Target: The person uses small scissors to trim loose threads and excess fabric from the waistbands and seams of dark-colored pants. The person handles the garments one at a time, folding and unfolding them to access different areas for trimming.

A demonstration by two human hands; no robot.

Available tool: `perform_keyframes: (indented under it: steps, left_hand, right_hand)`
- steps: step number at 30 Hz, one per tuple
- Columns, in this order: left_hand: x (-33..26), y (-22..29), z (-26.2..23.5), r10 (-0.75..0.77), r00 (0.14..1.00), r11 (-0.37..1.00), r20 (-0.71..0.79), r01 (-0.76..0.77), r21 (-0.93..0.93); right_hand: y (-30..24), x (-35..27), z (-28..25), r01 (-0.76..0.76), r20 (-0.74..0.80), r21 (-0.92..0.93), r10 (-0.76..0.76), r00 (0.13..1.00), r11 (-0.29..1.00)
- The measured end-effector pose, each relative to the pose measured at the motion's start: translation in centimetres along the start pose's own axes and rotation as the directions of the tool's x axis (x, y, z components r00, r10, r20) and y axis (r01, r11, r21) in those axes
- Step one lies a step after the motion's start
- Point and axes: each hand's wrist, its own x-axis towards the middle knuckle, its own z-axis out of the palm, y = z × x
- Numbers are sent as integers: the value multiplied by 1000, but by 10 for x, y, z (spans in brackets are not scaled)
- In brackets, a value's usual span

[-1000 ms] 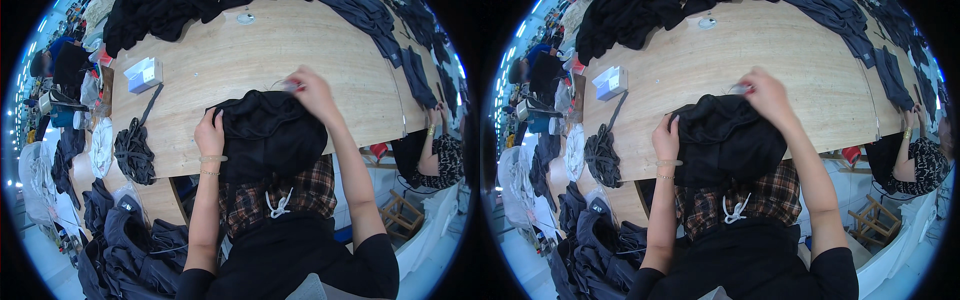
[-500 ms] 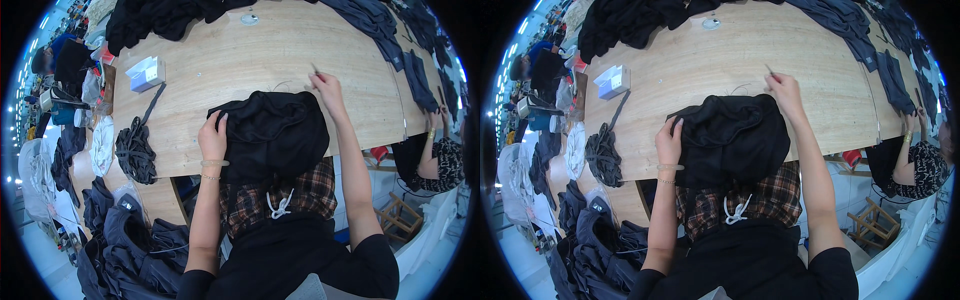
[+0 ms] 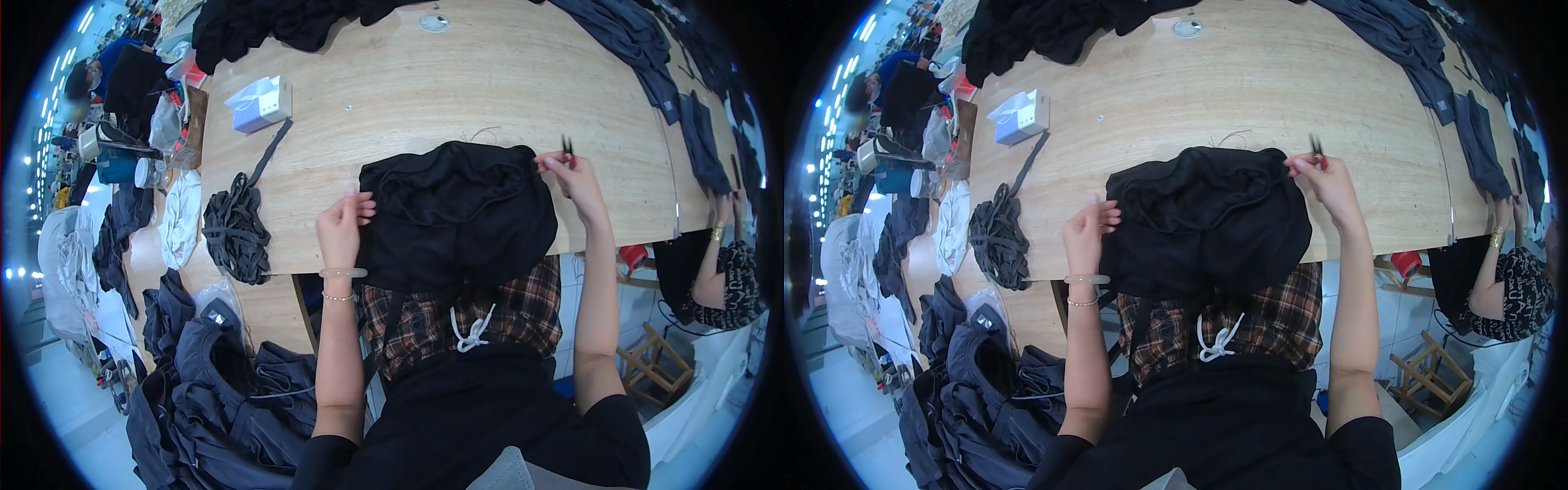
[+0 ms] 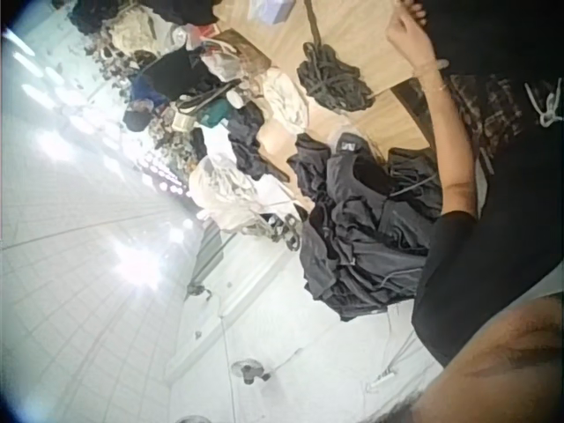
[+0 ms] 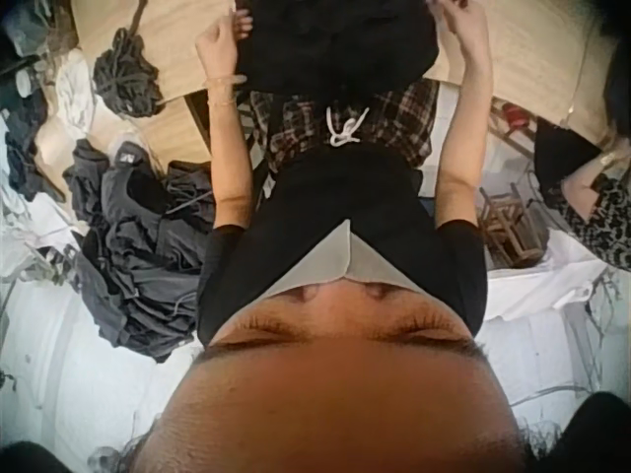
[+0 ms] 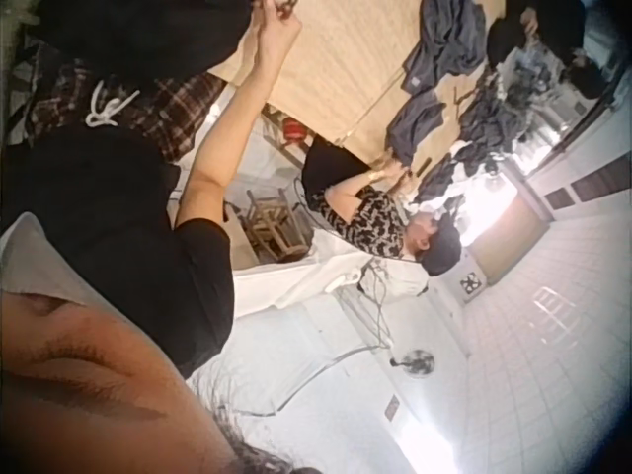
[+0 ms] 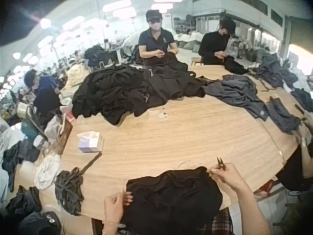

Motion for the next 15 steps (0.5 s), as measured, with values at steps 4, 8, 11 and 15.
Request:
perform_keyframes:
  steps: [4, 8, 11, 15]
  left_hand:
    - [4, -5, 25, -12, 998, 975, 62, -2, 224]
    - [13, -12, 20, -101, 975, 986, 197, 71, 154]
    - [9, 4, 19, -84, 927, 987, 367, 27, 159]
    - [0, 16, 16, -166, 882, 980, 440, 99, 172]
  right_hand:
    - [-11, -6, 27, -96, 92, 25, 93, 991, 995]
    - [-4, -2, 35, -145, 129, 74, 135, 982, 987]
    - [-9, -5, 41, -179, 198, 197, 139, 970, 964]
    - [-7, -5, 45, -196, 306, 297, 101, 946, 935]
